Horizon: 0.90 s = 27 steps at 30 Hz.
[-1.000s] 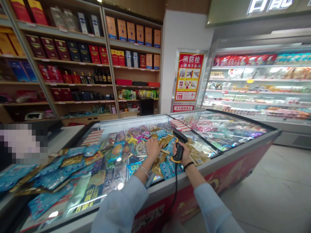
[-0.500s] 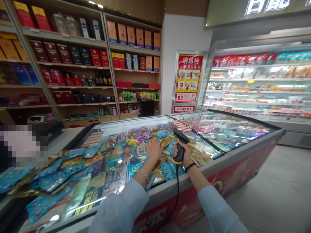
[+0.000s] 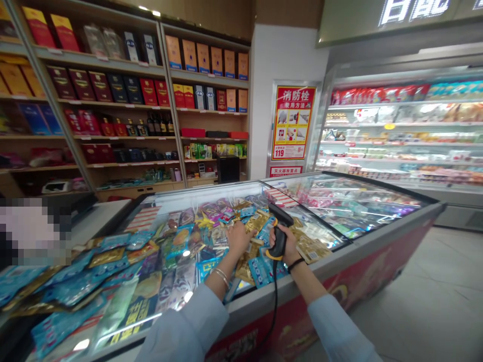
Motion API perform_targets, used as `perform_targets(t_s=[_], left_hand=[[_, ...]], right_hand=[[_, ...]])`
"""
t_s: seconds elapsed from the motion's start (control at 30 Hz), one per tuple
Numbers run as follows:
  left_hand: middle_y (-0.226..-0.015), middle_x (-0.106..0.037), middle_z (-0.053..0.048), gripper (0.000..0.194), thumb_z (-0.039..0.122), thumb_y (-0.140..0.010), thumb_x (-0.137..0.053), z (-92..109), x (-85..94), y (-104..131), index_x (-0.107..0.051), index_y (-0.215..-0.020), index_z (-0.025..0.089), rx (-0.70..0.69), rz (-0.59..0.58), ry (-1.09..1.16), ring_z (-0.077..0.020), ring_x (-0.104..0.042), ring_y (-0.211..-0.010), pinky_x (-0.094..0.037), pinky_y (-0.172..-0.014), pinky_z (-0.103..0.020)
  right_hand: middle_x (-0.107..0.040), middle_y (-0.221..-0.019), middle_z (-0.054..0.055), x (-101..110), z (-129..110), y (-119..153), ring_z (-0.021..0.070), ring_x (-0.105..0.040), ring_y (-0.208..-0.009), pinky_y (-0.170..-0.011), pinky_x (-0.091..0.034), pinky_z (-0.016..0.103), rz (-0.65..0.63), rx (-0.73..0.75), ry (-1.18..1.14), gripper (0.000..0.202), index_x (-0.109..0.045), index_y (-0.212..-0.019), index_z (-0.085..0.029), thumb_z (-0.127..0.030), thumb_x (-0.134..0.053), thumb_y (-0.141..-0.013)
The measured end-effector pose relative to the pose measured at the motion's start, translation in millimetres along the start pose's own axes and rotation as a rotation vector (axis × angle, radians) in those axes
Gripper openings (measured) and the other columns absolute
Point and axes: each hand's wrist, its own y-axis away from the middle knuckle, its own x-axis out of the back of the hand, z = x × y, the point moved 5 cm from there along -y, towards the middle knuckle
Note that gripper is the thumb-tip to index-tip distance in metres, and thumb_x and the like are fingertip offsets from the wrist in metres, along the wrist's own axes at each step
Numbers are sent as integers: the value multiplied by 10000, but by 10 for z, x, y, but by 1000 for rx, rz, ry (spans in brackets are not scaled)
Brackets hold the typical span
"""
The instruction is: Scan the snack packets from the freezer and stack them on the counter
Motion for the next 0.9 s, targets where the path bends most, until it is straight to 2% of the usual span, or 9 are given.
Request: perform_targets(t_s=[0.13,0.23,0.4,0.57,0.7,0.9], left_hand=[[-1106,-735,-168,472,390,-819,-740,-105,54,-71,-553,-1174,142,105,1,193,-315,-682,-1095,-453,-916,-375],[-1045,-745,-137,465,282,-793,-763,-211,91,-144,-544,-1182,150,135,83,330,-282,-709,-998,-486,-843,-345],[-974,-736,-70,310,115,-777,-691,-331,164,-284,-635,-1077,167,2,255,654,-222,-711,-919,-542,-844,-340],[-971,-715,-74,246,173,-816,-662,-410,226,-382,-686,-1059,145,-16,354,955,-196,-714,-801,-606,-715,-335],[-931,-733,-67,215,257,-819,-710,-400,341,-355,-732,-1008,158,-54,486,896,-190,-715,-747,-607,-725,-339],[-966,-776,-88,213,291,-825,-712,-328,433,-311,-765,-990,168,-100,549,762,-215,-728,-814,-588,-821,-368]], right_hand=[[-496,-420,-7,11,32,-14,131,-432,-366,-364,-367,254,-38,-31,31,350,-567,-573,-213,-499,-681,-739],[-512,-449,-19,27,23,-19,119,-439,-366,-356,-369,241,-34,-4,-8,331,-585,-608,-204,-486,-713,-724],[-532,-473,-17,15,10,-5,116,-459,-374,-356,-377,235,-53,2,-34,312,-592,-632,-197,-462,-715,-740],[-531,-467,-31,-11,25,8,113,-466,-360,-349,-381,226,-39,-11,-36,299,-610,-688,-193,-462,-727,-742],[-540,-478,-46,-43,37,26,116,-480,-358,-360,-403,225,-71,-5,-22,269,-644,-804,-188,-437,-730,-754],[-534,-480,-52,-51,45,52,106,-462,-345,-348,-389,216,-107,-8,-20,274,-639,-814,-190,-440,-736,-757]])
